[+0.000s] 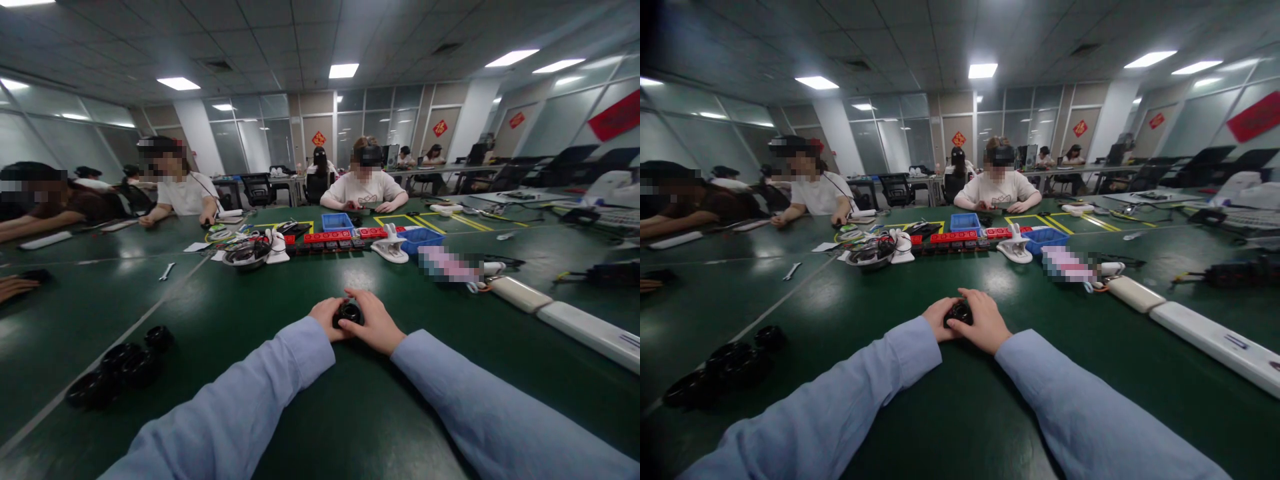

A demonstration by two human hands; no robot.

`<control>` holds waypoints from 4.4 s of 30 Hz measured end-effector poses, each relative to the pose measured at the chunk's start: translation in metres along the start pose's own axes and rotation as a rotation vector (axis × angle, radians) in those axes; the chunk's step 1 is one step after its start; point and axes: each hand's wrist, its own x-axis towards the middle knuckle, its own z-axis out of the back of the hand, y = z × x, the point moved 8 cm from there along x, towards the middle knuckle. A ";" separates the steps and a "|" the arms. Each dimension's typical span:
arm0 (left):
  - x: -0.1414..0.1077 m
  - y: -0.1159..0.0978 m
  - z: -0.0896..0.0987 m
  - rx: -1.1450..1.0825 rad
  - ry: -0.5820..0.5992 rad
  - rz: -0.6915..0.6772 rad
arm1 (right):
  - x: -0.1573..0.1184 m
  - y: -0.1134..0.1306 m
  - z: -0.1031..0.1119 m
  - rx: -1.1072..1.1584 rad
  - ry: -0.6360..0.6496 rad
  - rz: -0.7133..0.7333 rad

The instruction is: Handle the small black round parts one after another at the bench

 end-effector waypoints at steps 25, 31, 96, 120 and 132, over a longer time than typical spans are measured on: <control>-0.001 0.006 0.002 0.184 0.054 0.239 | 0.005 0.002 0.002 0.007 -0.023 -0.030; 0.006 0.010 -0.003 0.111 0.128 0.091 | 0.007 0.014 0.001 0.173 0.075 0.136; 0.019 0.033 0.007 0.202 0.058 0.268 | 0.034 -0.033 -0.013 0.296 0.022 -0.087; 0.016 0.030 0.015 0.160 -0.049 0.345 | 0.032 -0.055 -0.025 0.478 0.044 -0.251; 0.023 0.029 0.003 0.171 0.094 0.173 | 0.034 -0.044 -0.023 0.530 0.222 -0.164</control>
